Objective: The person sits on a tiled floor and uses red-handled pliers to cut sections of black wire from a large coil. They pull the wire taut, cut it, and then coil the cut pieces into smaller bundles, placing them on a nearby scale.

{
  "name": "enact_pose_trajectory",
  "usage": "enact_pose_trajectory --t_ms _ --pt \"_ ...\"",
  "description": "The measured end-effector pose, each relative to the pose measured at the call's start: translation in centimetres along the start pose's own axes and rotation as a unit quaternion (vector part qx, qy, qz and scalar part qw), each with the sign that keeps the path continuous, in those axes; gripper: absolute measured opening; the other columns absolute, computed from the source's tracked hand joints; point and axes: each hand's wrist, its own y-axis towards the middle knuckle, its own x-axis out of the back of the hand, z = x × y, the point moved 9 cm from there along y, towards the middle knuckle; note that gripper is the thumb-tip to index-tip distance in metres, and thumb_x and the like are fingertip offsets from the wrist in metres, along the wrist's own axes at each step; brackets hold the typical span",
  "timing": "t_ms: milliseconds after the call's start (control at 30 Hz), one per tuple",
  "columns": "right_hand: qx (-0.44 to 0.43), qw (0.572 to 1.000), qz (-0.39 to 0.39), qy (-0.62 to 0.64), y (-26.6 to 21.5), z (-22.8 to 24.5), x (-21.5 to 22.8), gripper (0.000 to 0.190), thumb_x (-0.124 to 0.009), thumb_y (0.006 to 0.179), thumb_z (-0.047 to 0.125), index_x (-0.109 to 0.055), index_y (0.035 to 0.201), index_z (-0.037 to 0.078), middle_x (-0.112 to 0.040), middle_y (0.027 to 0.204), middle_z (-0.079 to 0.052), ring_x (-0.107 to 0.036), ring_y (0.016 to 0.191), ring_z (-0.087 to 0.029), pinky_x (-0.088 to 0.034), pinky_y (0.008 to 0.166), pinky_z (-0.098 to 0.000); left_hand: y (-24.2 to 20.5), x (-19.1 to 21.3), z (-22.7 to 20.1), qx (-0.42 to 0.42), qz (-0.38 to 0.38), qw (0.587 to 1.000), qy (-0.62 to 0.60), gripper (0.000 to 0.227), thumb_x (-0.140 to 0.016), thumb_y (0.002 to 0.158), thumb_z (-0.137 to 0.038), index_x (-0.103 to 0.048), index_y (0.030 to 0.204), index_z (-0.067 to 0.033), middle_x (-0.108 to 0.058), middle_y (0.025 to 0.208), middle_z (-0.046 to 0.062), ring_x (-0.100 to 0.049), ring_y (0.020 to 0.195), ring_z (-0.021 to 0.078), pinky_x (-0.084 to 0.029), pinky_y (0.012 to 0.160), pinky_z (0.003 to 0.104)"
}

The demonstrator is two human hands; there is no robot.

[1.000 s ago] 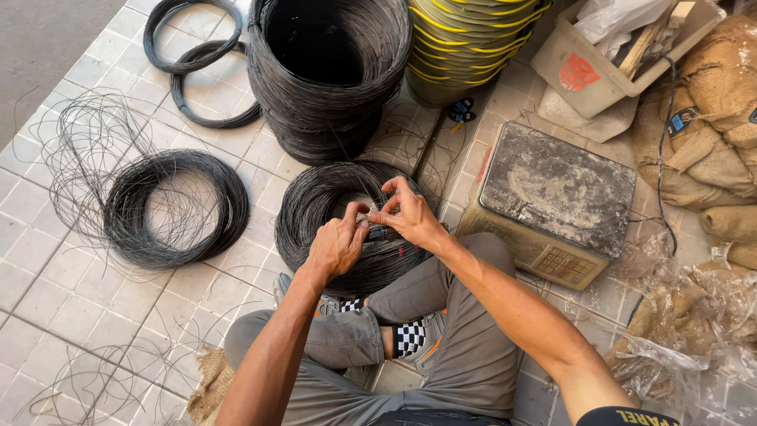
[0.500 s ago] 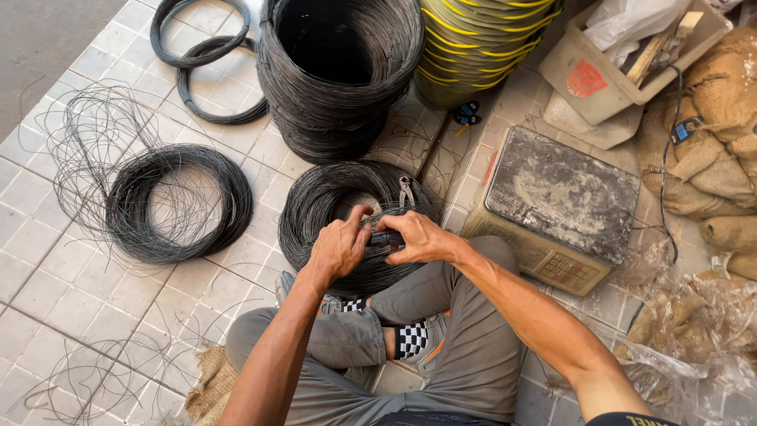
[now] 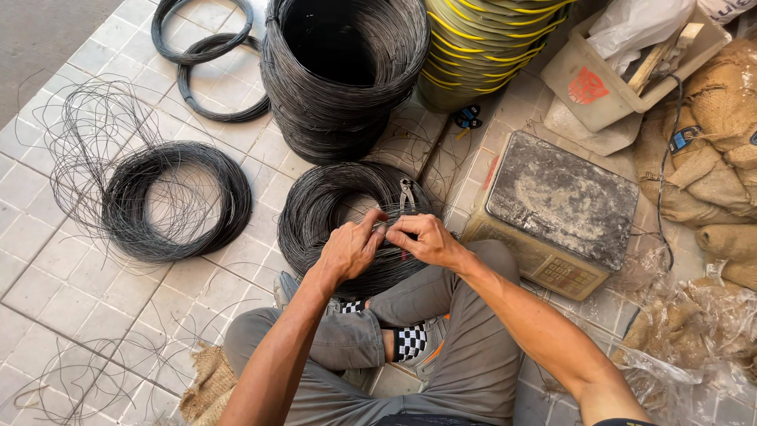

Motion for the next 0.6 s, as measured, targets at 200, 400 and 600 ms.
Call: enact_pose_trajectory --t_ms 200,400,600 --pt "-0.215 0.967 -0.085 0.107 -0.3 -6.0 0.6 0.058 -0.076 0.104 0.041 -0.045 0.139 0.006 -0.076 0.095 -0.016 -0.077 0.083 -0.028 -0.063 0.08 -0.0382 -1.5 1.4 -1.8 -0.017 -0.036 0.999 0.015 0.04 -0.036 0.11 -0.044 -0.039 0.147 -0.031 -0.069 0.077 0.035 -0.072 0.094 0.0599 -0.053 0.095 0.067" --pt "-0.096 0.995 0.001 -0.001 0.7 -2.3 -0.5 0.042 -0.06 0.113 0.03 -0.068 0.079 0.007 -0.066 0.08 -0.01 -0.068 0.081 -0.025 -0.058 0.077 -0.0388 -2.4 2.3 -2.3 -0.01 -0.043 0.999 0.027 0.047 -0.032 0.113 -0.052 -0.037 0.153 -0.0286 -0.069 0.08 0.036 -0.071 0.098 0.0607 -0.052 0.095 0.066" --pt "-0.148 0.967 0.171 0.114 -0.1 -0.6 -0.3 0.092 -0.1 0.07 0.044 -0.063 0.146 0.01 -0.075 0.118 -0.024 -0.07 0.112 -0.038 -0.055 0.102 -0.0534 -1.3 1.0 -1.5 -0.023 -0.022 0.999 0.01 0.047 -0.028 0.112 -0.053 -0.039 0.153 -0.0338 -0.07 0.078 0.034 -0.072 0.096 0.0597 -0.053 0.095 0.066"
